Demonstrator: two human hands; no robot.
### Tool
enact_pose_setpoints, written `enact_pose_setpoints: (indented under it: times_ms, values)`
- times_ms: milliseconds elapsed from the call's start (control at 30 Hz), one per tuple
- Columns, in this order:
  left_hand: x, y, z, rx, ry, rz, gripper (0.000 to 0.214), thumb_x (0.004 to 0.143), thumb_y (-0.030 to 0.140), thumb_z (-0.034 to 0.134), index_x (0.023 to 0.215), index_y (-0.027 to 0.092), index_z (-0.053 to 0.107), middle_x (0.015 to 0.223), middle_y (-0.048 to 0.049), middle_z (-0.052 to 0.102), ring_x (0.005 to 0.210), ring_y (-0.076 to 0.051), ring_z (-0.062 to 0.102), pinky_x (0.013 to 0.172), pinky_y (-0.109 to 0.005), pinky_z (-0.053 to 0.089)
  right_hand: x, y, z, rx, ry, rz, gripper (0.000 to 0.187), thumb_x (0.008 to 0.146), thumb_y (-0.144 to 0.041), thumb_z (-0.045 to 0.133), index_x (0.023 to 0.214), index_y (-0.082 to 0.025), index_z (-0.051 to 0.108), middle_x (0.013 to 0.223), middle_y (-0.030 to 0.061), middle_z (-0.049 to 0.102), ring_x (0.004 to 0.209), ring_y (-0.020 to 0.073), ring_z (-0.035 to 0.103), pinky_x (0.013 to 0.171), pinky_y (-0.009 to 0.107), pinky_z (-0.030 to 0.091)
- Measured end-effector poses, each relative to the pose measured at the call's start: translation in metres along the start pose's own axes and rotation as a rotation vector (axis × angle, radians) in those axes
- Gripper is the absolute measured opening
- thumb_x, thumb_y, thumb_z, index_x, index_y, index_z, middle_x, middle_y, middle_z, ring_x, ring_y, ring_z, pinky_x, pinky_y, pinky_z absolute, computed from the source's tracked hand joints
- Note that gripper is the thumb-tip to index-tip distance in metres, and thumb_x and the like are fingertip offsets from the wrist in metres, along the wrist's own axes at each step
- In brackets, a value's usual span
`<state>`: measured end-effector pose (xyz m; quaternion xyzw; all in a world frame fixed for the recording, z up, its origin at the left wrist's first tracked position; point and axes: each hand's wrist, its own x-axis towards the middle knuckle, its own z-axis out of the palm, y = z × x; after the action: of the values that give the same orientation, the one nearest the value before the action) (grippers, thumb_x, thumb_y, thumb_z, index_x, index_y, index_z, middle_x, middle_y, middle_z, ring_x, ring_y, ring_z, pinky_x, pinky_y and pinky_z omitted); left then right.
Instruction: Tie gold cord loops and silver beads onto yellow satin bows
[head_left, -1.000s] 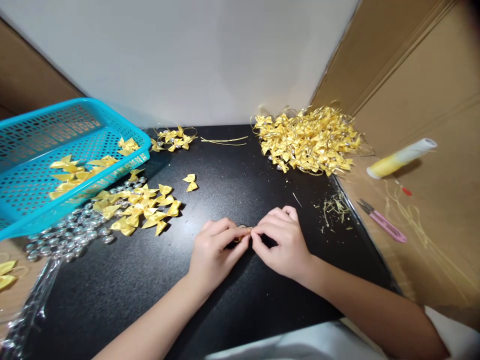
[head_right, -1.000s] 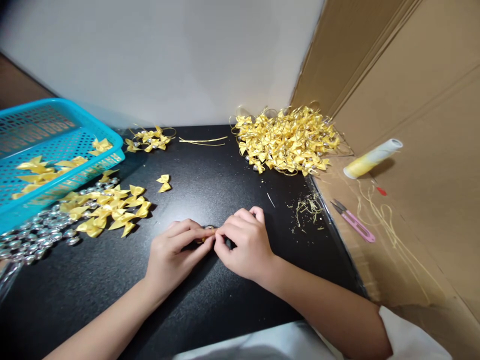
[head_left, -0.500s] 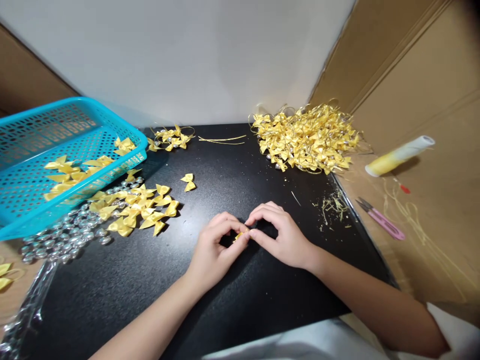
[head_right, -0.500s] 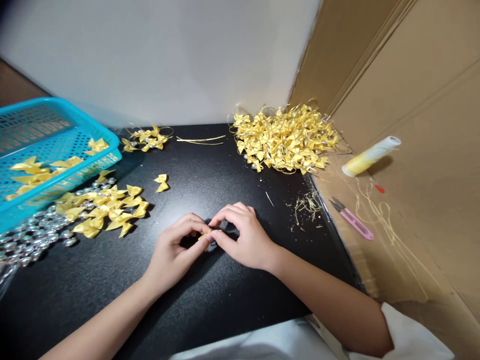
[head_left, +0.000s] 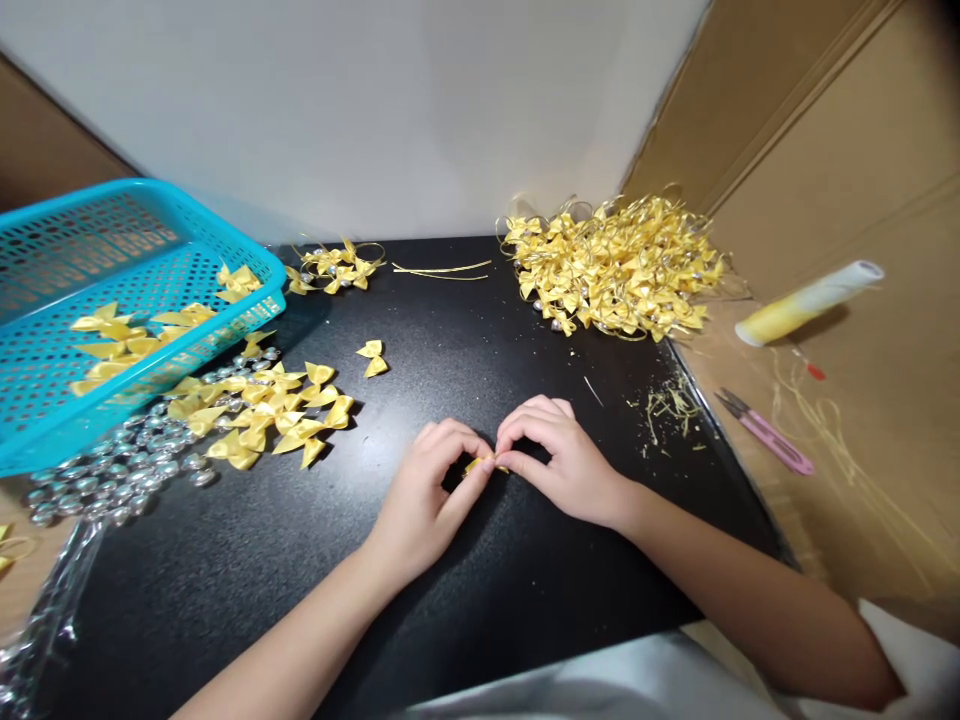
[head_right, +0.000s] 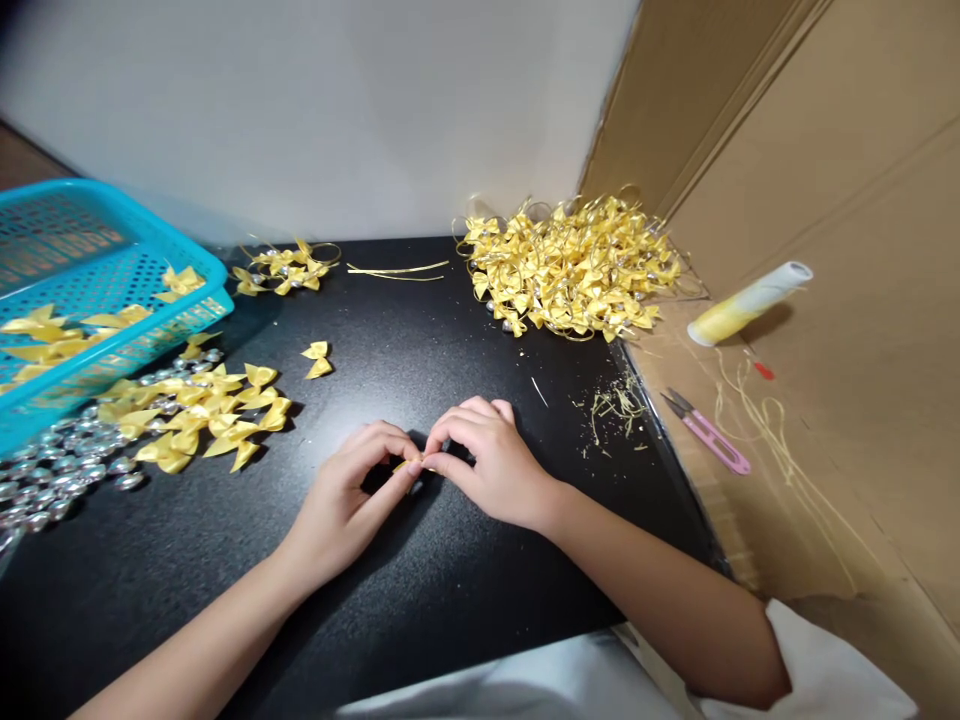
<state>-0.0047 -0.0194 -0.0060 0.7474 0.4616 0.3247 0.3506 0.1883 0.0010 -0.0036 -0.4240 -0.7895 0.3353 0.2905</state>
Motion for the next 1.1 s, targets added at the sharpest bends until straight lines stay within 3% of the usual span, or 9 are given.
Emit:
enact_pose_setpoints:
  times_ms: [767, 967, 1100]
  values:
    - [-0.0011, 0.0009, 0.0007, 0.117, 0.057, -0.014, 0.009, 0.090, 0.016, 0.059, 0.085, 0.019, 0.065, 0.082, -0.0026, 0.066, 0.081, -0.018, 0.056, 0.075, -0.033, 0.044, 0.0012, -0.0043, 0.0030, -0.210, -0.063, -0.014, 0.012, 0.094, -0.018, 0.055, 0.083, -0.020, 0.055, 0.091, 0.0007, 0.068, 0.090, 0.0182, 0.055, 0.084, 0.037, 0.027]
    - [-0.0021, 0.0007, 0.0005, 0.135, 0.073, -0.016, 0.009, 0.090, 0.017, 0.059, 0.084, 0.019, 0.066, 0.082, -0.0032, 0.067, 0.081, -0.019, 0.057, 0.074, -0.033, 0.044, 0.0010, -0.0022, 0.0041, -0.210, -0.021, -0.019, 0.005, 0.092, -0.022, 0.058, 0.087, -0.021, 0.057, 0.095, 0.0014, 0.069, 0.096, 0.0189, 0.056, 0.086, 0.037, 0.027]
    - [-0.0010, 0.0025, -0.0004, 0.128, 0.083, -0.025, 0.010, 0.089, 0.018, 0.059, 0.084, 0.020, 0.067, 0.081, -0.0029, 0.068, 0.080, -0.019, 0.058, 0.074, -0.034, 0.045, 0.0013, -0.0023, 0.0051, -0.248, -0.002, -0.045, 0.012, 0.095, -0.021, 0.055, 0.083, -0.020, 0.058, 0.092, 0.0008, 0.070, 0.093, 0.0185, 0.057, 0.085, 0.037, 0.026]
